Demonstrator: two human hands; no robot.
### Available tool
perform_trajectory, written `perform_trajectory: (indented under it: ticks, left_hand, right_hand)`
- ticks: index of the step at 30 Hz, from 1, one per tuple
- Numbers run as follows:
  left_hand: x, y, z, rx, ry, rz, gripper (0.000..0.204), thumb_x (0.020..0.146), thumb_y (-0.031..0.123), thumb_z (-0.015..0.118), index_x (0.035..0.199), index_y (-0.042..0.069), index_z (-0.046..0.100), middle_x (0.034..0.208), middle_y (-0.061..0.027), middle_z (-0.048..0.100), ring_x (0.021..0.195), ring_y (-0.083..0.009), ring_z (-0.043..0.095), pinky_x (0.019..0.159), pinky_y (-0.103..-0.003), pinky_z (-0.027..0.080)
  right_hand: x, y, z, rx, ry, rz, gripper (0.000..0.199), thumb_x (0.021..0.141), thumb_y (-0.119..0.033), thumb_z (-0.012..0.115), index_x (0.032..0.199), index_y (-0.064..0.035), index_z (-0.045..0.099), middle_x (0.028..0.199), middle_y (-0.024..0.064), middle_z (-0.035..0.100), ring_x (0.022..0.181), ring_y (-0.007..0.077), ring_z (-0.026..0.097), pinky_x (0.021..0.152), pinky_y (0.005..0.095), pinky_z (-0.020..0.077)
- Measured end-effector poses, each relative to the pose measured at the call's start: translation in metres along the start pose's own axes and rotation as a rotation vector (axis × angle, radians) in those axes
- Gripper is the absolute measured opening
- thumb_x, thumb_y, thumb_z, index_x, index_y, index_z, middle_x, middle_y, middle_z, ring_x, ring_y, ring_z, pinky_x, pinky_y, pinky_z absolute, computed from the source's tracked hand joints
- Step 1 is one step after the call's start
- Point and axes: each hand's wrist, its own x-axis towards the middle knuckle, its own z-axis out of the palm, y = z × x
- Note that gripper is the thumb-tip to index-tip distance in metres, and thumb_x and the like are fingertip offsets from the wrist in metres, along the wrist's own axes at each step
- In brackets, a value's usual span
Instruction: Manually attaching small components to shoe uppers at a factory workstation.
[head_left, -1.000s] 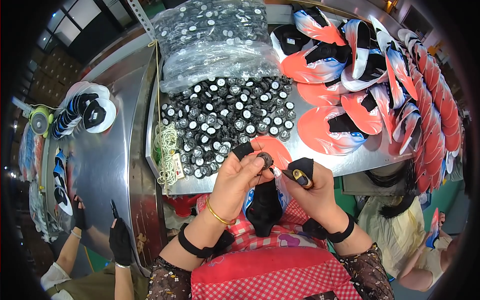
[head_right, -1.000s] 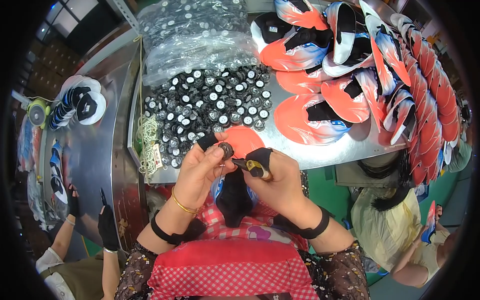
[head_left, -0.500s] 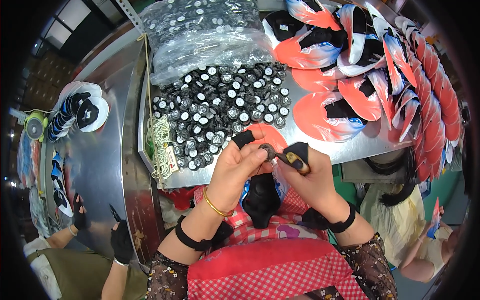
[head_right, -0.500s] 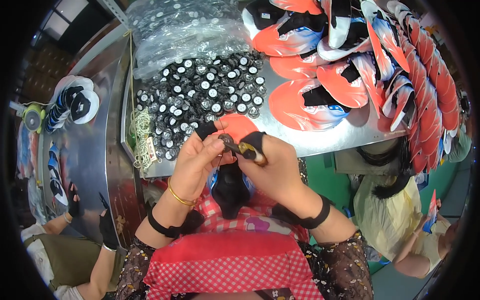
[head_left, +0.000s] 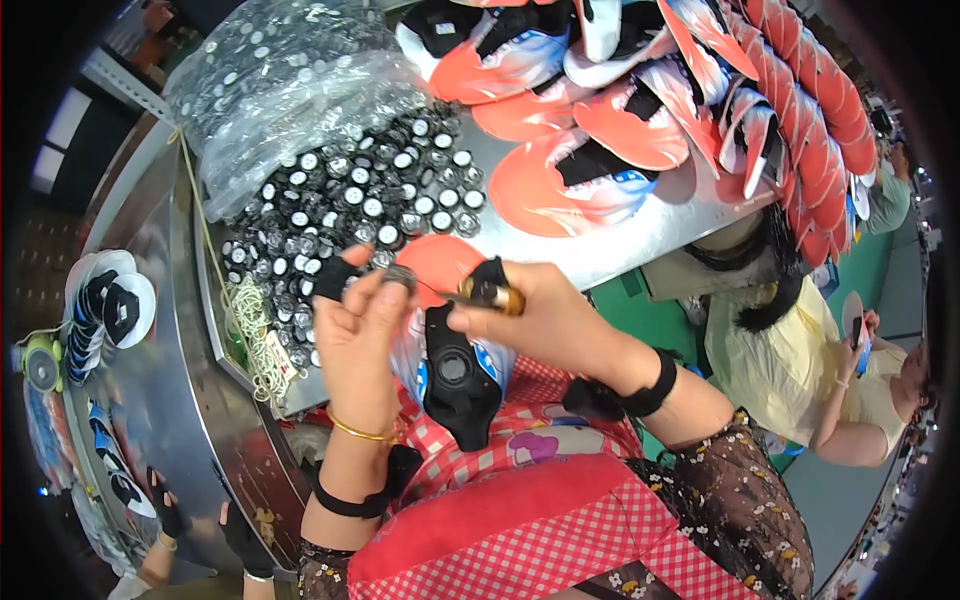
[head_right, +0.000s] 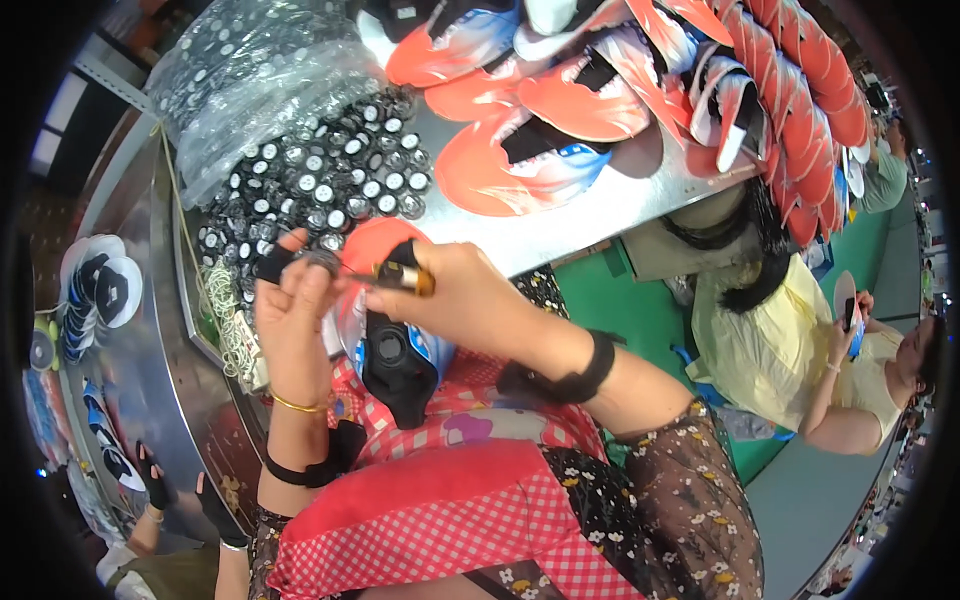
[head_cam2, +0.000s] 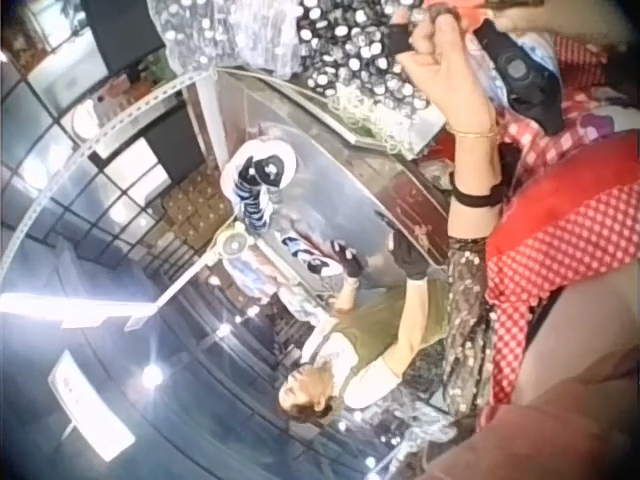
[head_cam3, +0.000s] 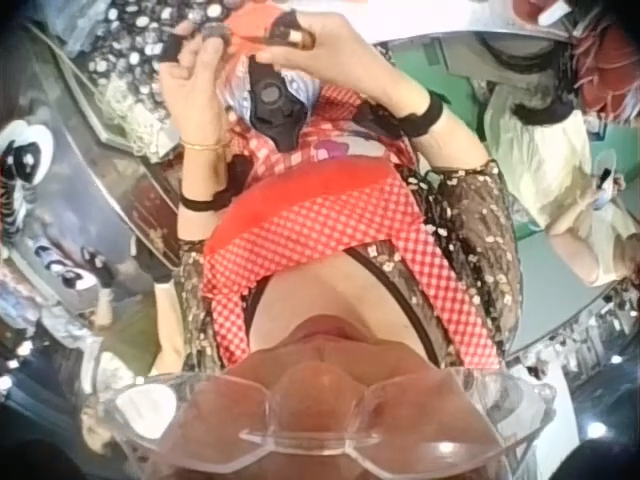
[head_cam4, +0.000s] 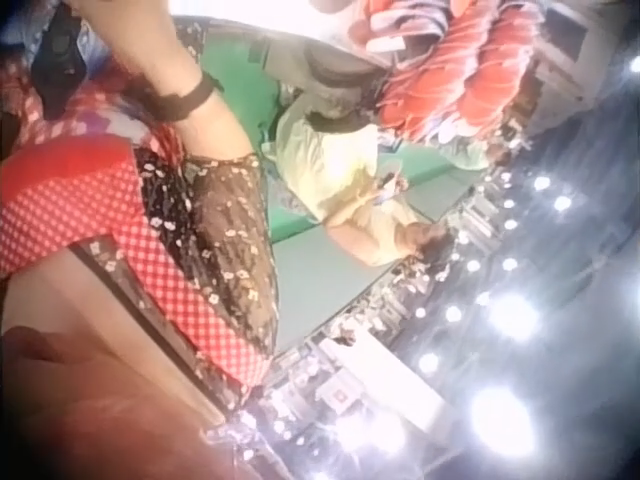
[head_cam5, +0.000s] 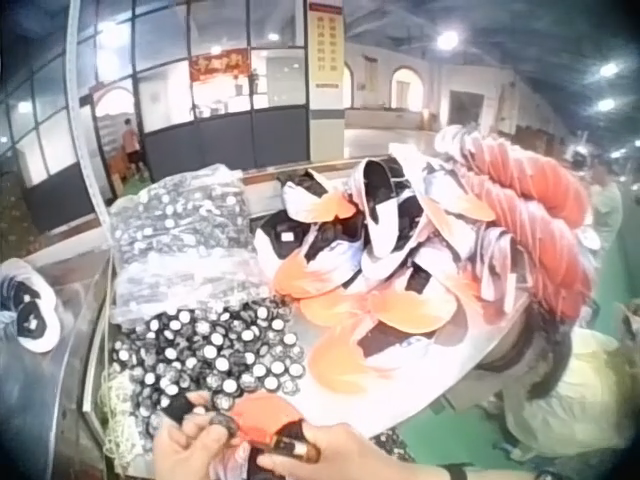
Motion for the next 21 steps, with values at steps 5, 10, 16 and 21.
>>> perform_trajectory:
  ticks: [5,10,16,21]
  left_hand:
    - [-0.006,-0.009,0.003,-0.021,-0.162,-0.078,0.043,0.083,-0.006,0.058,0.119,0.001,0.037,0.097,-0.0117,0.06,0.085,-0.0154,0.062,0.073,-0.027,0.053]
    - [-0.007,-0.005,-0.001,0.132,-0.2,-0.068,0.054,0.082,-0.005,0.061,0.128,0.001,0.033,0.096,-0.0102,0.06,0.085,-0.0123,0.06,0.074,-0.023,0.051]
    - [-0.004,-0.005,-0.008,0.031,-0.119,-0.045,0.049,0.084,-0.005,0.057,0.127,-0.002,0.033,0.095,-0.0113,0.061,0.087,-0.0153,0.062,0.076,-0.027,0.052]
    - [-0.006,-0.007,-0.002,-0.011,-0.12,-0.002,0.046,0.084,-0.004,0.057,0.124,-0.003,0.034,0.097,-0.0129,0.061,0.086,-0.0157,0.062,0.075,-0.027,0.053]
  right_hand:
    - [-0.003,-0.002,0.005,-0.13,0.193,-0.16,0.019,0.074,-0.013,0.073,0.088,-0.0028,0.064,0.069,0.0097,0.062,0.061,0.0177,0.061,0.058,0.0287,0.0472]
    - [0.005,-0.005,-0.002,-0.094,0.259,-0.289,0.031,0.07,-0.011,0.078,0.096,-0.0013,0.063,0.081,0.0066,0.061,0.069,0.0138,0.057,0.062,0.0263,0.0468]
    - [-0.002,-0.012,-0.003,0.005,0.212,-0.096,0.027,0.073,-0.011,0.077,0.095,-0.0019,0.063,0.075,0.0025,0.061,0.066,0.0062,0.052,0.059,0.024,0.0445]
    - [-0.006,-0.012,0.006,-0.07,0.222,-0.031,0.018,0.074,-0.009,0.074,0.087,-0.0021,0.062,0.067,0.0023,0.057,0.059,0.0062,0.049,0.054,0.0232,0.042]
